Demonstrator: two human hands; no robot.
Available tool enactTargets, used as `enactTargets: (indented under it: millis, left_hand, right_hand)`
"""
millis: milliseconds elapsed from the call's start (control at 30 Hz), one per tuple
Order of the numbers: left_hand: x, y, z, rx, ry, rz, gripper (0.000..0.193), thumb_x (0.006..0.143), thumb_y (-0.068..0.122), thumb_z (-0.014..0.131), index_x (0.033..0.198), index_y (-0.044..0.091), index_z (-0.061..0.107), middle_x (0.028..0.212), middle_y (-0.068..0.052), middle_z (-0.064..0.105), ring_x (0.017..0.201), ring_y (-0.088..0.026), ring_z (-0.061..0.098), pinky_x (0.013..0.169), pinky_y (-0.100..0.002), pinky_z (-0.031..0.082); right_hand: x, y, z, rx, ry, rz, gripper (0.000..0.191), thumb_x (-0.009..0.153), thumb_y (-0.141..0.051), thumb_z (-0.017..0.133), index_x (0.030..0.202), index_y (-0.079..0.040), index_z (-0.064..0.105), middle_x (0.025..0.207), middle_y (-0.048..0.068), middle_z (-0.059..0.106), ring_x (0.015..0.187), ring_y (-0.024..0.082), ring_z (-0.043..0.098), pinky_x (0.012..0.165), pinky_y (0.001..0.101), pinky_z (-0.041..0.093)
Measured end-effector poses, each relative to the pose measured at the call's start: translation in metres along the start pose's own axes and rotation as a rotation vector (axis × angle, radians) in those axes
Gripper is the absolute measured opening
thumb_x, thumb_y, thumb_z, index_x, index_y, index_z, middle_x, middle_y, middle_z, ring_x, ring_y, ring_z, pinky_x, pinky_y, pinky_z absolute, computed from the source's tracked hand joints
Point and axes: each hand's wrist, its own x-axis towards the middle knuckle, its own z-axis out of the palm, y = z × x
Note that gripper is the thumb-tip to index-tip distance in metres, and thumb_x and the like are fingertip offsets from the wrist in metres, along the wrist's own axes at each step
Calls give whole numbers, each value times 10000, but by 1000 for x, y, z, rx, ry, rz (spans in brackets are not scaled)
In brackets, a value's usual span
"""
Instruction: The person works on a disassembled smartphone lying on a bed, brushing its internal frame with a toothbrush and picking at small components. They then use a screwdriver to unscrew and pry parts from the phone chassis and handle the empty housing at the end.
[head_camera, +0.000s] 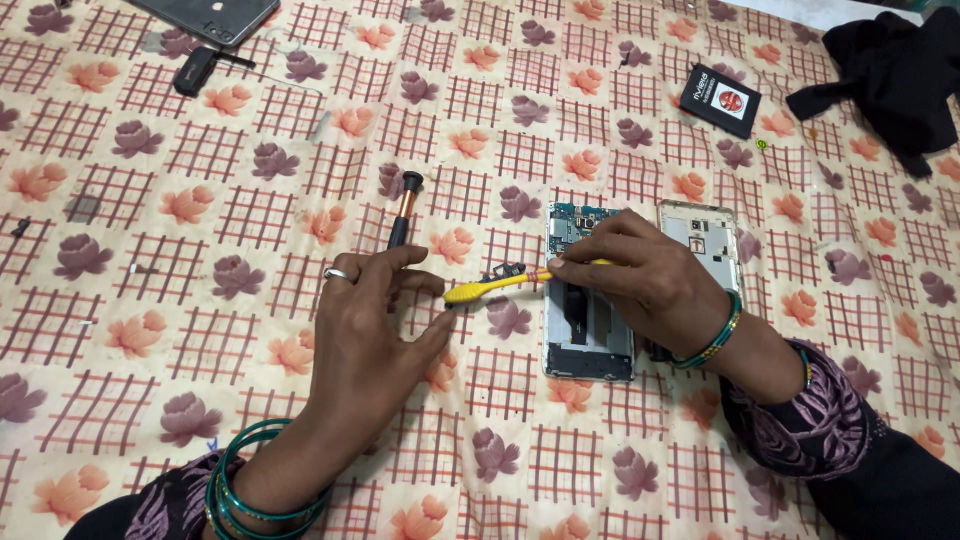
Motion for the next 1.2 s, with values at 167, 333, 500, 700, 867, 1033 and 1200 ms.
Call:
enactTargets:
  millis: [167, 333, 500, 700, 867, 1033, 1200]
  left_hand:
    - [0, -2, 4, -22, -32, -46, 440, 752, 90, 843, 1151, 27, 668, 911, -30, 777, 988, -259, 591, 855, -402, 459]
    - [1, -2, 4, -26, -42, -9, 345, 766, 94, 838, 1079, 45, 702, 875, -15, 776, 984, -234, 598, 873, -401, 437]
    - [4, 3, 3, 9, -16, 83, 393, 733, 161, 863, 1075, 47, 704, 934, -36, 773, 1010, -275, 576, 867, -431, 424]
    - [9, 15, 10, 204, 4, 310, 312, 767, 114, 812, 1056, 48, 714, 960, -94, 753, 1029, -321, 597, 844, -451, 422]
    - [29, 27, 34, 217, -189, 352, 340, 802, 36, 757, 1133, 2, 687, 925, -149, 724, 945, -331, 647, 830, -421, 505]
    - [39, 35, 44, 250, -315, 407, 405, 736, 58, 737, 1125, -27, 666, 910, -186, 724, 902, -343, 650, 820, -437, 509]
    - [35, 41, 43, 107, -308, 533, 544, 693, 68, 702, 1229, 7, 629, 1158, -205, 764, 1134, -370, 630, 911, -444, 485]
  right_hand:
    - [-2, 2, 0, -30, -31, 5, 496, 706, 130, 678, 1147, -82, 754, 1137, 81, 728, 1031, 288, 647, 841, 377, 595]
    - [-5, 7, -5, -5, -43, 14, 498, 681, 126, 675, 1123, -85, 761, 1141, 88, 742, 1043, 285, 654, 836, 369, 599]
    - [-8, 10, -6, 6, 82, 52, 305, 880, 31, 741, 1158, -94, 737, 1070, 77, 738, 967, 213, 699, 789, 329, 607]
    - [-22, 17, -37, -118, 128, 167, 319, 876, 52, 727, 1170, -69, 751, 1045, 104, 733, 897, 213, 712, 661, 316, 590]
    - [-28, 20, -43, -113, 142, 168, 321, 874, 48, 739, 1176, -59, 747, 1049, 107, 730, 924, 217, 716, 697, 313, 599]
    - [-32, 24, -44, -115, 145, 163, 337, 843, 60, 740, 1168, -30, 743, 1024, 123, 723, 915, 243, 719, 711, 328, 593]
    - [-34, 28, -43, -51, 159, 177, 309, 865, 70, 730, 1166, -1, 728, 1041, 140, 715, 911, 242, 733, 725, 313, 611]
